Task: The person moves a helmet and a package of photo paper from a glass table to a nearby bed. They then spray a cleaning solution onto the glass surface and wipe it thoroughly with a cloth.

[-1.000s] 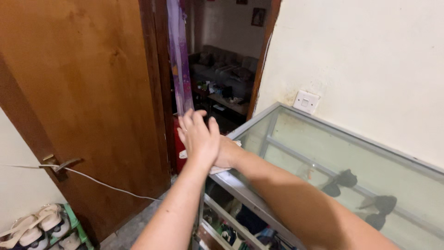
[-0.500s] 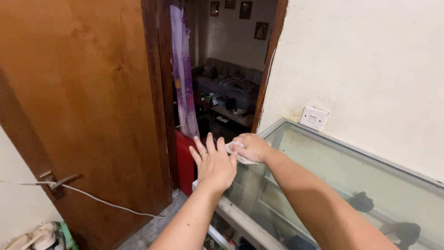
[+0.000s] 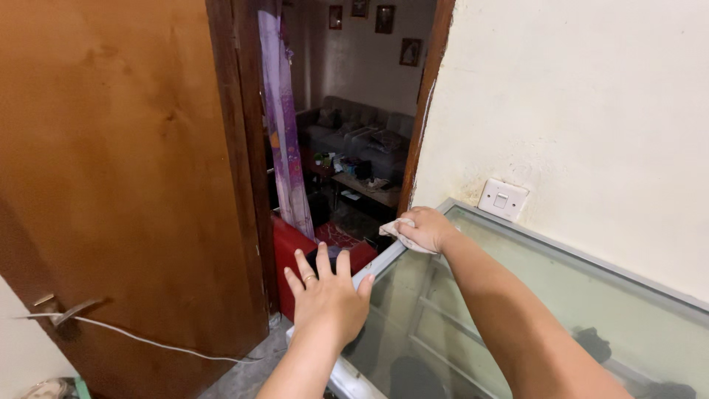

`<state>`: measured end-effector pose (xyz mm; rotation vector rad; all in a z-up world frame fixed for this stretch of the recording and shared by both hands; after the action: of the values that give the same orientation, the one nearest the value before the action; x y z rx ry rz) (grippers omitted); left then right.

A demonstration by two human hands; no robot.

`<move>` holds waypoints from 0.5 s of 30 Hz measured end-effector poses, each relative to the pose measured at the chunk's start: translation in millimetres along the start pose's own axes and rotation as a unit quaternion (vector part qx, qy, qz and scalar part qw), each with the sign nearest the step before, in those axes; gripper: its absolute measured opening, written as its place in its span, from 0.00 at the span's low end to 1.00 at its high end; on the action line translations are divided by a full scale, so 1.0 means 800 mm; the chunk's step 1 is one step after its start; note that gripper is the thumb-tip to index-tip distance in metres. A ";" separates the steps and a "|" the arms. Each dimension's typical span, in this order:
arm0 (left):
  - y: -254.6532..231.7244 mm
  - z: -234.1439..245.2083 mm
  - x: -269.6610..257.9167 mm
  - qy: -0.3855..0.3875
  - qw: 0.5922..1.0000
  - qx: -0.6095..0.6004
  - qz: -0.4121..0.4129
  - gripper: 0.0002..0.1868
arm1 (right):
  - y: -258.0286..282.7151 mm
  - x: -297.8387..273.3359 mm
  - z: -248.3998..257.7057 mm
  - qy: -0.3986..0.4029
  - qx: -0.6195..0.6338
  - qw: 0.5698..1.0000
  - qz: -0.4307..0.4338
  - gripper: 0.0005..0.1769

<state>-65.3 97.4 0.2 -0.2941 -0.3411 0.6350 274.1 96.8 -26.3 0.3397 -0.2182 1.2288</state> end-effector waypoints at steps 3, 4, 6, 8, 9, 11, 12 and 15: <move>-0.001 0.003 -0.001 0.008 1.000 0.007 0.003 0.37 | -0.024 0.012 -0.001 -0.025 -0.045 0.999 -0.006 0.25; -0.002 0.004 -0.001 0.011 1.000 0.011 0.003 0.37 | -0.032 0.015 -0.002 -0.023 -0.061 0.998 -0.025 0.26; -0.003 0.006 -0.002 0.021 1.000 0.013 0.006 0.36 | -0.048 0.020 0.000 -0.019 -0.093 0.993 -0.064 0.27; -0.003 0.007 -0.003 0.033 0.999 0.016 0.009 0.35 | -0.064 0.024 0.003 -0.006 -0.108 0.985 -0.138 0.28; -0.003 0.006 -0.003 0.040 0.999 0.017 0.012 0.35 | -0.070 0.027 0.005 0.001 -0.115 0.978 -0.174 0.29; -0.002 0.006 -0.001 0.044 0.999 0.017 0.017 0.34 | -0.081 0.033 0.007 0.012 -0.092 0.961 -0.259 0.29; -0.001 0.006 0.000 0.041 0.999 0.014 0.020 0.35 | -0.084 0.036 0.007 0.018 -0.080 0.950 -0.301 0.31; 0.001 0.003 0.004 0.042 0.999 0.014 0.030 0.35 | -0.093 0.033 0.006 0.039 -0.067 0.943 -0.323 0.32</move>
<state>-64.1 100.2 2.5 -0.3050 -0.2438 0.6832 352.9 96.6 -23.2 0.2159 -0.1068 0.5713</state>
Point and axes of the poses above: each hand's wrist, its own x-axis towards the middle knuckle, its own z-axis out of the back of the hand, y = z × x, the point moved 3 cm from there along x, towards the middle knuckle, and after that the axes turned 7 degrees about -z, right-handed, at the moved point
